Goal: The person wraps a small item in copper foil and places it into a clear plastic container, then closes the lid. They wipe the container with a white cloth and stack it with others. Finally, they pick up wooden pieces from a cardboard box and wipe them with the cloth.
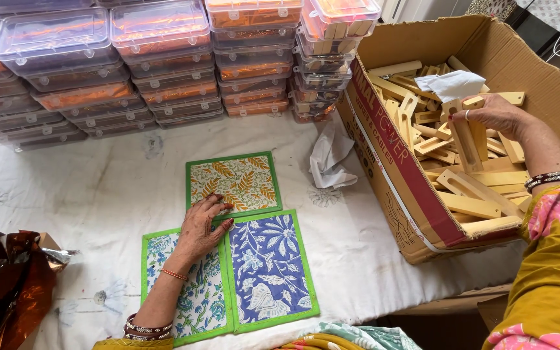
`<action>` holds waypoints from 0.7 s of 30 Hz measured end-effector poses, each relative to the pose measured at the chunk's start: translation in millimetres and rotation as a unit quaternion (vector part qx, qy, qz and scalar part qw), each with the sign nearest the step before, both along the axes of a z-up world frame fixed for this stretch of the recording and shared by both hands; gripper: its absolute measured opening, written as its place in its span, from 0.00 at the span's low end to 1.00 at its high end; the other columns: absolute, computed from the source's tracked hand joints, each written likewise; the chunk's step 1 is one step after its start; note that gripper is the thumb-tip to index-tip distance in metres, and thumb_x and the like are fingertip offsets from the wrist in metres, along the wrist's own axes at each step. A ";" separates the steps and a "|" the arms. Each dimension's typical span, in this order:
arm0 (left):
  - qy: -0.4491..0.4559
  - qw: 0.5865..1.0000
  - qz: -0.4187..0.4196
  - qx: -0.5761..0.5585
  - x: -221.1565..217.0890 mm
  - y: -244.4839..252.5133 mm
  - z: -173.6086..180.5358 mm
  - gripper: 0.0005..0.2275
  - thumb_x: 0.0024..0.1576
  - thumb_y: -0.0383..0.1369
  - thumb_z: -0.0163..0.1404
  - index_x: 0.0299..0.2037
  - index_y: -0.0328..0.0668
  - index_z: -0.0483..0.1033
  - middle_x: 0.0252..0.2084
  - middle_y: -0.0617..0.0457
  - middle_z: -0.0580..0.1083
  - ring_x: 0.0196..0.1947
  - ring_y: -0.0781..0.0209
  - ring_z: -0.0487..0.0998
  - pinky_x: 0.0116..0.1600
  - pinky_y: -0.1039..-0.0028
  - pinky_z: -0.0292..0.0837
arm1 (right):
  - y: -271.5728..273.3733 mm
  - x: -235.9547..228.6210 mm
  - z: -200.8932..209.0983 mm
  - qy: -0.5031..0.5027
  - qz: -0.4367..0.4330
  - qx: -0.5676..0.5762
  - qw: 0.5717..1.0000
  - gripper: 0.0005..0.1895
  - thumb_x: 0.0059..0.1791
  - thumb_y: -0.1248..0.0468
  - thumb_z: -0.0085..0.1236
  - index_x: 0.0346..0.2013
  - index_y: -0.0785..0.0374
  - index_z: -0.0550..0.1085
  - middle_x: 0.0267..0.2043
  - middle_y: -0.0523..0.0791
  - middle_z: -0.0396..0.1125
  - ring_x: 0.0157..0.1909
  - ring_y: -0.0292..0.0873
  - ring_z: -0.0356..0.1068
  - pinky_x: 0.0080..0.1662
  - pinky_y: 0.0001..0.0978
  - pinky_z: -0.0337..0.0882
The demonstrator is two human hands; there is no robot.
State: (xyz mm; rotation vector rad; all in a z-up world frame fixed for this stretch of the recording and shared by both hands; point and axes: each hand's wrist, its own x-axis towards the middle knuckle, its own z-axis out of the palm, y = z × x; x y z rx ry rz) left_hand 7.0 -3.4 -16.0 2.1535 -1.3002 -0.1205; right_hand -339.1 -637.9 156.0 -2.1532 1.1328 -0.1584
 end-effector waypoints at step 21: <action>-0.001 1.000 0.009 0.014 -2.4 -1.2 3.9 0.18 0.54 0.40 0.58 0.55 0.52 0.79 0.66 0.50 0.69 0.69 0.50 0.63 0.71 0.58 0.55 | 47.3 17.9 13.7 0.212 -0.009 -0.469 0.857 0.27 0.47 0.35 0.62 0.51 0.47 0.79 0.43 0.43 0.76 0.41 0.45 0.76 0.41 0.45 0.74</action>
